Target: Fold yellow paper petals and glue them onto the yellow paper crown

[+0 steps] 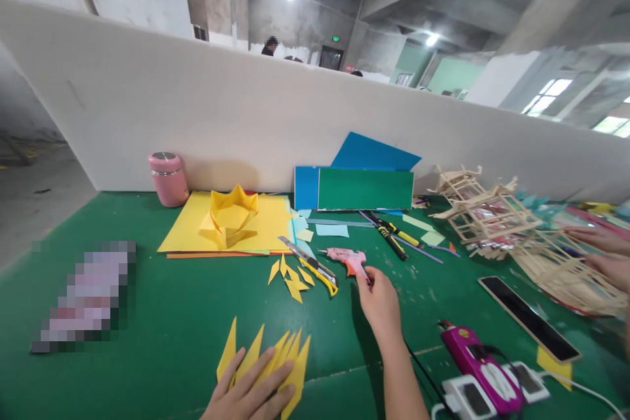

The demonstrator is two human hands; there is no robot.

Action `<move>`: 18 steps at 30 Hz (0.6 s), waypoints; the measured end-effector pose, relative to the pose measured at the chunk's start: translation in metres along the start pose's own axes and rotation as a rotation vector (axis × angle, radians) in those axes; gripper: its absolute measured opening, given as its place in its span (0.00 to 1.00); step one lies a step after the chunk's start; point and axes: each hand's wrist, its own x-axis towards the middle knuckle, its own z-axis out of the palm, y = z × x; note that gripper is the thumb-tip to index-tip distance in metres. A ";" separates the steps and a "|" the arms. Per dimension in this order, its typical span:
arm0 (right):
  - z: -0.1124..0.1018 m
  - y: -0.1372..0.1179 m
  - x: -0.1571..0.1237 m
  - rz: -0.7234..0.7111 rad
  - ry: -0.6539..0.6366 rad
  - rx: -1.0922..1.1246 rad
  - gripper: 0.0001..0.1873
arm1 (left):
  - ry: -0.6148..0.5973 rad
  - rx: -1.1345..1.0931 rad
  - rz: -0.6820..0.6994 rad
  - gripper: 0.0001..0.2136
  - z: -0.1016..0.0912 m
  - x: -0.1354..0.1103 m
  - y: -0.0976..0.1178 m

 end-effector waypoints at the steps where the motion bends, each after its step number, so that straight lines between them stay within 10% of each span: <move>1: 0.000 0.000 0.001 -0.007 -0.011 0.002 0.22 | 0.011 0.005 0.013 0.13 -0.003 0.004 0.001; 6: 0.002 -0.001 0.009 -0.020 -0.039 0.000 0.18 | -0.064 -0.063 -0.050 0.15 -0.014 0.009 0.002; 11: 0.003 0.002 0.012 -0.012 -0.051 0.026 0.17 | -0.167 -0.034 -0.498 0.37 -0.020 -0.012 0.003; 18: -0.007 -0.005 0.009 0.023 0.069 0.147 0.27 | -0.323 -0.198 -0.376 0.40 -0.013 0.021 0.011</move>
